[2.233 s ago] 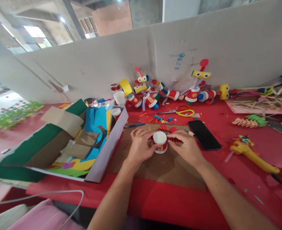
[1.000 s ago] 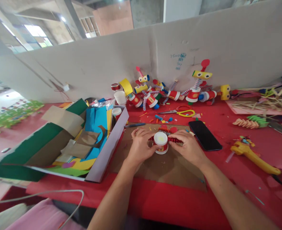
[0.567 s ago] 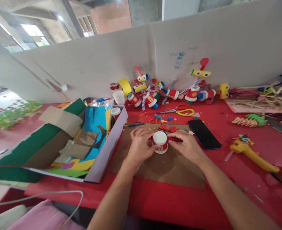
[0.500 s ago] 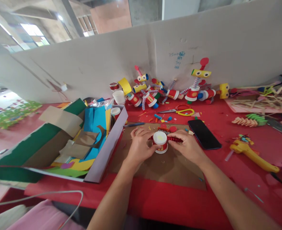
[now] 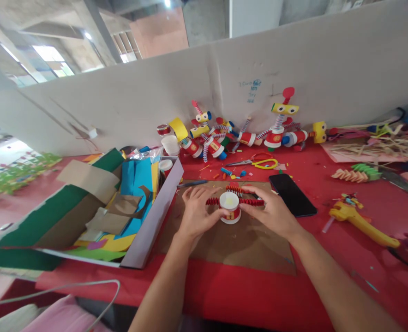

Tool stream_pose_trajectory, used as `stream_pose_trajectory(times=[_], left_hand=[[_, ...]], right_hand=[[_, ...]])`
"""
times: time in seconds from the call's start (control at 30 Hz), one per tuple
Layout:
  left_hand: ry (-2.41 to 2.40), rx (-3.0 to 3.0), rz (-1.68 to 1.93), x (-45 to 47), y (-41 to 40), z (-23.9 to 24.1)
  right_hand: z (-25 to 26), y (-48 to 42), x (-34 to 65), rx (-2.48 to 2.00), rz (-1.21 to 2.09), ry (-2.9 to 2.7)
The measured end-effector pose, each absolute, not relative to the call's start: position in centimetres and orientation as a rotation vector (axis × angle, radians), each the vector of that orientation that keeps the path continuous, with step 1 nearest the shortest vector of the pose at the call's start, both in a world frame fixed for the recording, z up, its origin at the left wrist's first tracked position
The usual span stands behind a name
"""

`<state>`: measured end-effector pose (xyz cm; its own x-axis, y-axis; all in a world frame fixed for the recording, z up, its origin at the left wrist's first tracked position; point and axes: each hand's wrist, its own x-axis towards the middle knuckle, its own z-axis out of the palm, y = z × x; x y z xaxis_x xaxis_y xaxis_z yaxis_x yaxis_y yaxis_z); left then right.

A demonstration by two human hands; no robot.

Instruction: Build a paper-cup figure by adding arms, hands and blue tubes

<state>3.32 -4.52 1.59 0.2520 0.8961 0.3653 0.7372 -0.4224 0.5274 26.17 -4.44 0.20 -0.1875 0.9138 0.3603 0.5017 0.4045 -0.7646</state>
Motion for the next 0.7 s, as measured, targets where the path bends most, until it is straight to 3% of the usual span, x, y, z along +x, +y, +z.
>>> stream_pose_trajectory(times=[0.23,0.53,0.7], left_hand=[[1.373,1.245,1.567,0.8,-2.8,1.6],[1.123,0.746,1.352,-1.2,-2.2,1.1],[1.206,0.731,1.202,-0.8,-2.5,1.7]], right_hand=[[-0.8,-2.6,29.2,-1.227,0.87,-1.066],[-2.2,-1.3,31.3,-1.137,1.265,-0.745],[-1.4,-2.0,30.5,-1.324,1.294,-0.963]])
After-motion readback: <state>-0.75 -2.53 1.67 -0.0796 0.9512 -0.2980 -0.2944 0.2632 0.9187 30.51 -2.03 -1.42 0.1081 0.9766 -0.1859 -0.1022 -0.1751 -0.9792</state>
